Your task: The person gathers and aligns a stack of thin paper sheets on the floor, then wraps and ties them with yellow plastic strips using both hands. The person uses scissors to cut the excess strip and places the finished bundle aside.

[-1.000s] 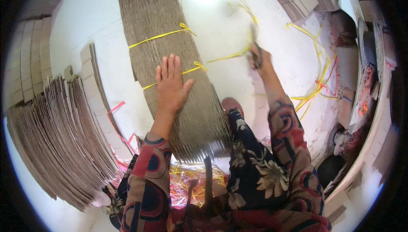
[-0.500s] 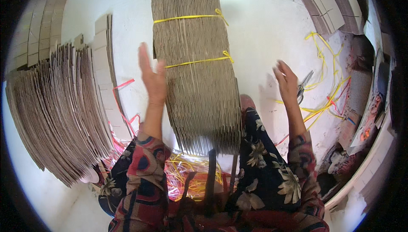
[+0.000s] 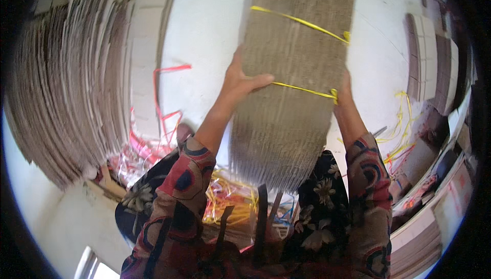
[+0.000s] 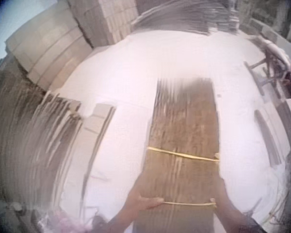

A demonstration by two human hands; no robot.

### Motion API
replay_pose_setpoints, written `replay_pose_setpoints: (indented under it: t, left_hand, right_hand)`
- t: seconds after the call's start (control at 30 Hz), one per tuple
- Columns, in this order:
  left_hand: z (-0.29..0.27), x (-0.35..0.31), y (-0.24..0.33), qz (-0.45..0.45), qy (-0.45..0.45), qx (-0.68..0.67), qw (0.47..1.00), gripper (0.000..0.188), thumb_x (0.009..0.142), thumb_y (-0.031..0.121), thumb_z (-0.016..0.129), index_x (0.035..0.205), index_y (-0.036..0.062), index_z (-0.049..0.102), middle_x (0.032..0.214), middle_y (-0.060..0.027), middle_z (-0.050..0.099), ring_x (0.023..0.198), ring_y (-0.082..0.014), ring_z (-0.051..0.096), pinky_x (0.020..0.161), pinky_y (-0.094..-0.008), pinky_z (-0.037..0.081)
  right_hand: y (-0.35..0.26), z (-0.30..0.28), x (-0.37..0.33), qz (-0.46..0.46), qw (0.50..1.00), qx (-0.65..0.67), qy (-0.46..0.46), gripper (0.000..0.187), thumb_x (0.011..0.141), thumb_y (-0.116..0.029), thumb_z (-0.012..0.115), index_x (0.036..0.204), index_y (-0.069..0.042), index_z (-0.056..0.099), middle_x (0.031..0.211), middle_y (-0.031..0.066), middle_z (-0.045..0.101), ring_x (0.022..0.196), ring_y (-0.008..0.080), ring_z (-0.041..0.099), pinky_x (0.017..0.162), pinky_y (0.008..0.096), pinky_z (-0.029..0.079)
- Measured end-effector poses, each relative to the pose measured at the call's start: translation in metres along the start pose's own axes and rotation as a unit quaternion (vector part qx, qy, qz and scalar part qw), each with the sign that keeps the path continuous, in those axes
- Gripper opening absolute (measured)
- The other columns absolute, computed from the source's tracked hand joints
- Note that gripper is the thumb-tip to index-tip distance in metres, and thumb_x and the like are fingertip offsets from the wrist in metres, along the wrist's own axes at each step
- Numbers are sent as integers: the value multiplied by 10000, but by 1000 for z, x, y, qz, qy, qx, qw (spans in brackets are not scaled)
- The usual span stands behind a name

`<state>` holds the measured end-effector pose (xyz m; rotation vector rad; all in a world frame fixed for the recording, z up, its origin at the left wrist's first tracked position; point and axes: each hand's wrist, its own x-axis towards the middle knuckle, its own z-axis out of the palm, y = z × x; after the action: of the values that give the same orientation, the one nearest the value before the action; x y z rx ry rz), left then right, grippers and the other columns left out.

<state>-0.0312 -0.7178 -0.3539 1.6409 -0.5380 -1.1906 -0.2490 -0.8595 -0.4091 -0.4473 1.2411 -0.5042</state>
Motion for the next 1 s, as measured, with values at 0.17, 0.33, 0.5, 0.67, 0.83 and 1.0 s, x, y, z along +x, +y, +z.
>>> replay_pose_setpoints:
  t: [0.17,0.33,0.5,0.67,0.83,1.0]
  left_hand:
    - [-27,-35,77,64,21,45,997,1091,596,283,847,1411,-67,212,1388,-247,375,1294,-330,374,1076,-378,296]
    - [-59,-68,223,137,67,300,942,1119,615,428,807,1410,-77,203,1434,-301,272,1352,-394,269,1103,-441,230]
    - [-83,-126,406,231,59,488,840,1050,637,515,746,1394,-51,290,1421,-276,322,1339,-397,300,1098,-457,246]
    - [-113,-190,551,232,27,575,784,925,690,563,665,1285,-95,403,1328,-265,414,1253,-404,369,1047,-490,272]
    - [-127,-219,631,244,47,618,746,877,679,550,680,1230,-94,455,1273,-237,452,1223,-394,374,1012,-483,293]
    - [-142,-181,672,135,61,647,748,852,668,559,690,1195,-75,477,1257,-228,467,1205,-376,401,996,-469,320]
  right_hand:
    - [-27,31,-51,-57,995,80,-7,441,936,-377,453,1221,-49,525,1131,96,612,974,244,607,842,360,506]
    - [-52,106,-139,-82,969,233,-25,459,941,-412,423,1230,-72,527,1193,94,588,1071,257,570,953,406,447]
    - [-93,209,-264,-20,944,312,-105,461,940,-414,426,1237,-76,523,1208,93,580,1086,261,561,959,409,443]
    - [-132,297,-376,89,934,292,-186,463,939,-417,428,1243,-79,518,1222,93,571,1101,264,551,965,413,439]
    - [-177,355,-422,179,921,263,-223,466,938,-419,431,1250,-83,514,1237,93,563,1117,268,542,972,417,434]
    - [-225,384,-426,251,913,227,-227,469,938,-421,434,1256,-86,509,1251,93,554,1132,272,532,978,421,430]
